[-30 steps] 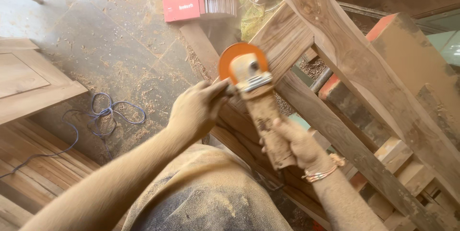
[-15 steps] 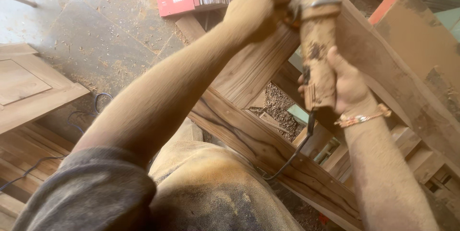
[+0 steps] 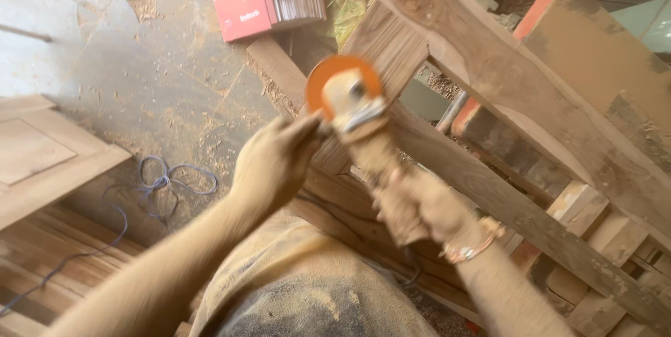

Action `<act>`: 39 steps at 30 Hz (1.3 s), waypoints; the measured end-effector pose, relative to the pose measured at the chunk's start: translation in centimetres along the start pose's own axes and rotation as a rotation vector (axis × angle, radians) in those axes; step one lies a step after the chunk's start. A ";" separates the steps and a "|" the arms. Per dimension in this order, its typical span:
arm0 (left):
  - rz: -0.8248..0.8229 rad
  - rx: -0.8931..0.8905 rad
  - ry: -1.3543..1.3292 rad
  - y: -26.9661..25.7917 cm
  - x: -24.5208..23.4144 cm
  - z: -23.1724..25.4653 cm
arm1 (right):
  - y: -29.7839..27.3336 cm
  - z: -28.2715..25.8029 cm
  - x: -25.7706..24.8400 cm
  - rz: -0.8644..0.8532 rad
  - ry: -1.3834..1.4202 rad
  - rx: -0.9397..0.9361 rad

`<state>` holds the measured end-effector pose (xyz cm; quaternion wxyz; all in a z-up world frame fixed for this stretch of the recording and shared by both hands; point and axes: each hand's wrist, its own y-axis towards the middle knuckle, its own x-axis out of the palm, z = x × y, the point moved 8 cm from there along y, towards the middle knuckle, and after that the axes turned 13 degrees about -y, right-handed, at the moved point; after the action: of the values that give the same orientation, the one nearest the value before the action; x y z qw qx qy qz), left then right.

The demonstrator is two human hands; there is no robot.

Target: The person uses an angle grinder with a sanding disc to smooth the surface of a wooden frame. They move the tool along the top edge and across the flat panels of the frame, generating sawdust.

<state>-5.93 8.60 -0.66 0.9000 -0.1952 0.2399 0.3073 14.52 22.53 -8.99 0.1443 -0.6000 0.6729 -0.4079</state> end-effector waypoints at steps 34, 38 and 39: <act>-0.231 0.387 0.292 14.3 18.9 13.8 | -8.1 1.1 -9.0 0.568 0.373 -0.431; -0.391 0.388 0.314 12.9 24.7 17.3 | -11.9 4.6 -11.2 0.683 0.437 -0.397; -0.424 0.397 0.339 12.6 26.0 18.2 | -12.9 5.6 -11.8 0.723 0.453 -0.369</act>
<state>9.70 38.84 -2.88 0.9116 -0.1099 0.3954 0.0238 30.01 32.05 -6.66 0.0177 -0.2385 0.9147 -0.3258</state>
